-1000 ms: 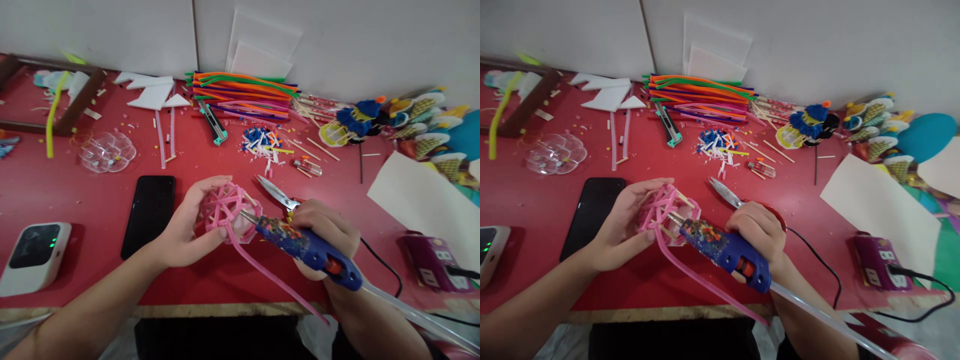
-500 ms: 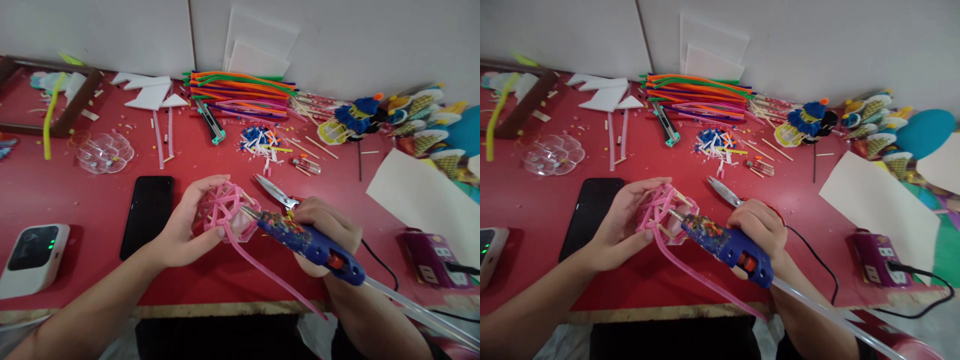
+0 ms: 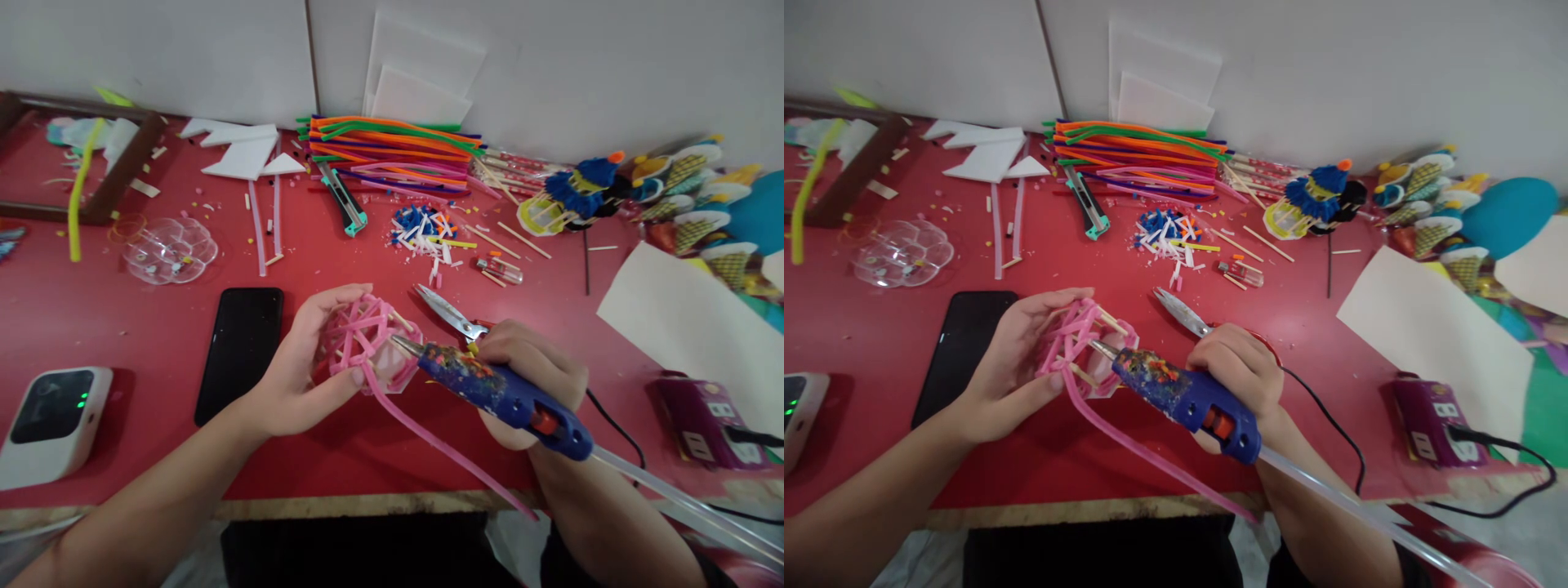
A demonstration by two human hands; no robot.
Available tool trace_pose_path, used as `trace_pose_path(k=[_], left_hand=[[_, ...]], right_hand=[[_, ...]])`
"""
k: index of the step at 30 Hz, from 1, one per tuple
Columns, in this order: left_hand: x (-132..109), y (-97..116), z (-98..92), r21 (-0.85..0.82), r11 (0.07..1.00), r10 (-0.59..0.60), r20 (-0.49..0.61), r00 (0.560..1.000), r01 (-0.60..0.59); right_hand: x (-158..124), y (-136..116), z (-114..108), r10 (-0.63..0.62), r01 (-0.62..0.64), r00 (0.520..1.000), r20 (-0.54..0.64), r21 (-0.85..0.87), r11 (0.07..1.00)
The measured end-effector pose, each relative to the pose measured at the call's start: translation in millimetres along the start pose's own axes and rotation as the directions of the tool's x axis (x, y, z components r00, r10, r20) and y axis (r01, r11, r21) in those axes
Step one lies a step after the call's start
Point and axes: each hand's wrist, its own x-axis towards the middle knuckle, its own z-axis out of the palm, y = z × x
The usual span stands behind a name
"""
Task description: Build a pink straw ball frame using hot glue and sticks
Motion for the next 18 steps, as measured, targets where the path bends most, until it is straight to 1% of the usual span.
trace_pose_path(k=[2,6,8,12,15,18], left_hand=[[-0.2,-0.1,-0.2,0.017,1.000,0.003,-0.011,1.000,-0.003],[-0.8,-0.5,-0.5,0.023,1.000,-0.013,-0.003,1.000,0.013],[-0.8,-0.3,-0.8,0.015,1.000,-0.014,0.003,1.000,0.014],[-0.4,1.2,-1.3,0.038,0.999,0.018,-0.013,1.000,-0.018],[-0.2,2.3,-1.3,0.045,0.999,0.011,0.003,1.000,-0.011],[-0.1,2.0,-1.6,0.051,0.998,0.029,0.020,0.999,-0.030]], right_hand=[[0.9,-0.7,0.5,0.022,-0.020,0.999,-0.040,0.055,0.998],[-5.3,3.6,-2.1,0.036,-0.037,0.999,0.032,0.036,0.999],[-8.1,5.5,-3.3,0.052,-0.053,0.998,0.045,0.027,0.998],[-5.2,4.8,-2.4,0.010,-0.010,1.000,0.004,0.061,0.998],[0.9,3.0,-0.2,-0.020,0.021,1.000,-0.021,0.069,0.997],[4.5,2.0,1.0,-0.039,0.041,0.999,-0.031,0.070,0.997]])
